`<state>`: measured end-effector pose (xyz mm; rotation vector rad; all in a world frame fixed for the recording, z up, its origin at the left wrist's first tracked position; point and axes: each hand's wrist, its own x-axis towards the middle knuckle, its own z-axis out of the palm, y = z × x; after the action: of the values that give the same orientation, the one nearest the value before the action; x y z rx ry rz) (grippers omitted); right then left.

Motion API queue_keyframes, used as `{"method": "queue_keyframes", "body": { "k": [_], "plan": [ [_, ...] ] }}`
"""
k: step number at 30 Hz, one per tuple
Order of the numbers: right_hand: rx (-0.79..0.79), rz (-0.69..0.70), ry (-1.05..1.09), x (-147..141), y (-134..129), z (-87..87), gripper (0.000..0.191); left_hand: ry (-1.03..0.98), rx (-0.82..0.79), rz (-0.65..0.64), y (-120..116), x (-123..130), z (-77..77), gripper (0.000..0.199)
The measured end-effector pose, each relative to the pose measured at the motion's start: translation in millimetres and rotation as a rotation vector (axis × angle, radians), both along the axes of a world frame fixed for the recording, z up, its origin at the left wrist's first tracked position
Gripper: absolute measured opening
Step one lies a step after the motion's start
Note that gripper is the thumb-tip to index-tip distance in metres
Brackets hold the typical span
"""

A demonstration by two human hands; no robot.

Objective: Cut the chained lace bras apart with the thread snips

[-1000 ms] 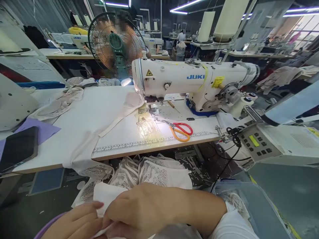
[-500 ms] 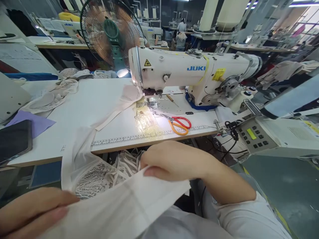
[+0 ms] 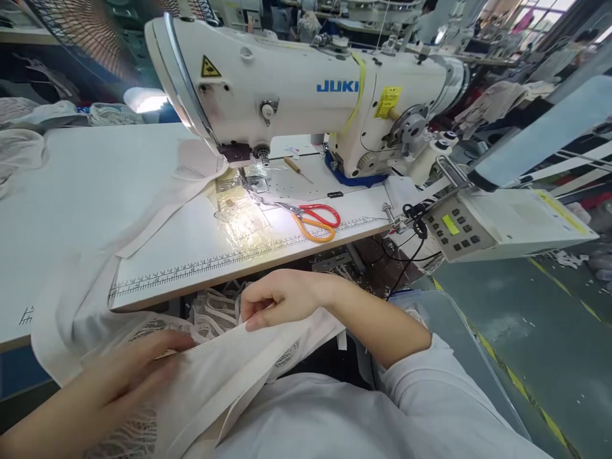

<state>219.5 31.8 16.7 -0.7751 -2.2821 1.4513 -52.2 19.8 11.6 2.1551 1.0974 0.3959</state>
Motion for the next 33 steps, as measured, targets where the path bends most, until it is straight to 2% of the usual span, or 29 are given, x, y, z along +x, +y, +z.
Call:
{"method": "queue_keyframes", "body": {
  "k": [2, 4, 7, 9, 11, 16, 20, 25, 29, 33],
  "plan": [
    [0.062, -0.003, 0.080, -6.9, -1.2, 6.5, 0.010, 0.002, 0.058, -0.061, -10.6, 17.6, 7.5, 0.029],
    [0.085, -0.027, 0.130, -13.0, -2.0, 9.4, 0.009, -0.039, 0.081, -0.040, -17.6, 34.5, 12.6, 0.026],
    [-0.079, -0.094, 0.171, -15.5, -1.7, 6.7, 0.011, -0.118, 0.003, 0.067, -18.4, 47.5, 13.8, 0.014],
    [-0.252, -0.113, 0.168, -13.2, -0.4, 1.3, 0.012, -0.126, -0.082, 0.110, -15.0, 46.3, 11.8, 0.011],
    [-0.342, -0.113, 0.162, -10.3, 1.6, -5.3, 0.013, -0.126, -0.139, 0.094, -11.6, 42.1, 10.3, 0.010],
    [-0.277, -0.104, 0.160, -10.4, 5.8, -12.3, 0.016, -0.159, -0.285, 0.135, -8.5, 45.9, 16.1, 0.011],
    [-0.257, -0.085, 0.134, -15.2, 5.0, -1.9, 0.013, -0.212, -0.317, 0.087, -6.5, 56.7, 18.7, 0.008],
    [-0.209, -0.125, 0.120, -15.9, 4.3, 6.8, 0.011, -0.253, -0.294, 0.173, -5.5, 56.0, 12.5, 0.002],
    [-0.313, -0.103, 0.147, -14.6, 5.4, 4.2, 0.019, -0.286, -0.308, 0.207, -5.6, 50.6, 13.4, 0.004],
    [-0.379, -0.107, 0.184, -14.5, 6.5, 4.4, 0.020, -0.353, -0.506, 0.233, -5.9, 47.6, 16.8, 0.006]
  ]
}}
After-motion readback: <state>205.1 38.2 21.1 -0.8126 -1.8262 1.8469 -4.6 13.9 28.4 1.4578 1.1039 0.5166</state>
